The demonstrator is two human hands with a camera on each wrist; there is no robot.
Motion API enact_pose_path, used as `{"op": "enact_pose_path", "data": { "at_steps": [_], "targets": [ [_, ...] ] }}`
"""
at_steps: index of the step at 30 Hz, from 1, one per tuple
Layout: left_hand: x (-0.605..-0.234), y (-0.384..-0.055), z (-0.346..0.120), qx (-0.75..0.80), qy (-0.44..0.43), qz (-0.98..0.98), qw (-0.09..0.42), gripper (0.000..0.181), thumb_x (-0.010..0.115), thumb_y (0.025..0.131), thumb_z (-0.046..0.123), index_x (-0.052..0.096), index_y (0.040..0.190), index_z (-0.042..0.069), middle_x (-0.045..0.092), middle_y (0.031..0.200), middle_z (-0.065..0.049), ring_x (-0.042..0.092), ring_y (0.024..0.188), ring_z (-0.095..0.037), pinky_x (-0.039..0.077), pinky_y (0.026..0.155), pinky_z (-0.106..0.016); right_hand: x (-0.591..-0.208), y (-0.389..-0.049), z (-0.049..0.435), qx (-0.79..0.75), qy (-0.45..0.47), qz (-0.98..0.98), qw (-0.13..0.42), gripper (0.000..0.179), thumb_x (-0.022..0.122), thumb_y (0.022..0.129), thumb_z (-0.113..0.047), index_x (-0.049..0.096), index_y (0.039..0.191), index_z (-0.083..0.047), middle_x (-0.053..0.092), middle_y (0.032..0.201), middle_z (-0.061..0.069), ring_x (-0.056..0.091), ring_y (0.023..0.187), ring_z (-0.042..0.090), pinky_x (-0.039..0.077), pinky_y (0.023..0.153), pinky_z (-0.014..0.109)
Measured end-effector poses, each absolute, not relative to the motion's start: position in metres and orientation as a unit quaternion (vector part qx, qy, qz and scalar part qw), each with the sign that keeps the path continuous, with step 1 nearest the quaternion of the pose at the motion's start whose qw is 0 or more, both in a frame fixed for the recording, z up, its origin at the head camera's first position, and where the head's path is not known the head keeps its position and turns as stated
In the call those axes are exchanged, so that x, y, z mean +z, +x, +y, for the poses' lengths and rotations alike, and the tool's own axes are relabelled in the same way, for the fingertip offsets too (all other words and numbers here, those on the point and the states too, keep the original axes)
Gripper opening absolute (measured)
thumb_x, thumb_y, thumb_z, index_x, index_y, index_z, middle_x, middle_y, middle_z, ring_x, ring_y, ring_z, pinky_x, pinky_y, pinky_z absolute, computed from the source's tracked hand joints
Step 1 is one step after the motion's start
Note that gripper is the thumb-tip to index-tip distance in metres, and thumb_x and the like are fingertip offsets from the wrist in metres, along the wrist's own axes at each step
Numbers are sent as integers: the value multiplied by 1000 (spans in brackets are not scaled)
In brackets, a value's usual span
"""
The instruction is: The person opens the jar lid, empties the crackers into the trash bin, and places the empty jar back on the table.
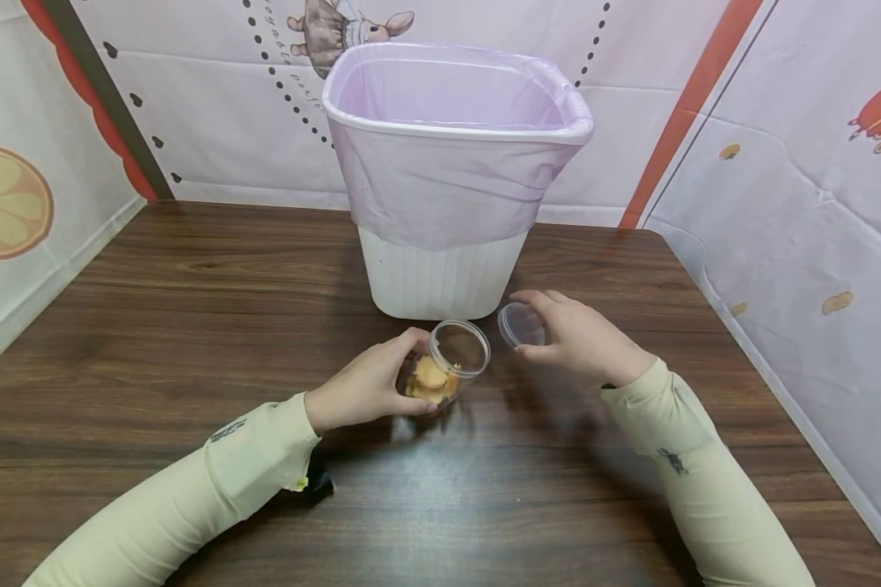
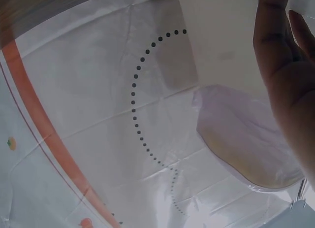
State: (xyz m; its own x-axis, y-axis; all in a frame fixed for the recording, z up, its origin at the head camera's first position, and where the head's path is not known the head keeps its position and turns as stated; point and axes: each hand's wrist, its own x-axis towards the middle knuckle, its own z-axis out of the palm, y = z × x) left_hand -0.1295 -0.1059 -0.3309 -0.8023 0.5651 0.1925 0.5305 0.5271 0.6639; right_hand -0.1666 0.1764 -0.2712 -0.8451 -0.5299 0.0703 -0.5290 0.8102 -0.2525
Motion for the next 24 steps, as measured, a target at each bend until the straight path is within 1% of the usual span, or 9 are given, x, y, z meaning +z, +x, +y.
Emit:
{"op": "enact_pose_path", "data": {
  "at_steps": [8, 14, 18, 24],
  "targets": [
    [-331, -130, -106, 367, 312, 876, 22, 63, 85, 71, 23, 49, 121, 12, 63, 112, 1, 60, 99, -12, 50, 88, -33, -276, -172, 182, -122, -267, 956, 3, 61, 73, 79, -28, 52, 132, -5, 61, 118, 18, 62, 104, 30, 49, 89, 47],
    [-331, -130, -106, 366, 312, 876, 23, 63, 85, 71, 24, 49, 121, 12, 63, 112, 1, 60, 99, -11, 50, 87, -32, -280, -177, 185, -99, -247, 964, 16, 61, 72, 80, -35, 54, 130, -6, 63, 113, 17, 62, 99, 29, 50, 83, 47],
    [-330, -130, -106, 364, 309, 878, 24, 61, 85, 71, 25, 49, 119, 12, 63, 110, 1, 60, 98, -12, 50, 86, -31, -283, -180, 188, -86, -232, 969, 18, 63, 72, 80, -39, 55, 129, -5, 64, 115, 17, 62, 100, 29, 49, 83, 48],
    [-329, -129, -106, 360, 303, 882, 28, 62, 85, 69, 25, 48, 117, 13, 64, 109, 0, 62, 102, -15, 50, 88, -35, -287, -185, 192, -78, -220, 972, 20, 65, 72, 80, -41, 54, 130, -3, 64, 119, 20, 62, 102, 31, 49, 84, 49]
  ]
}}
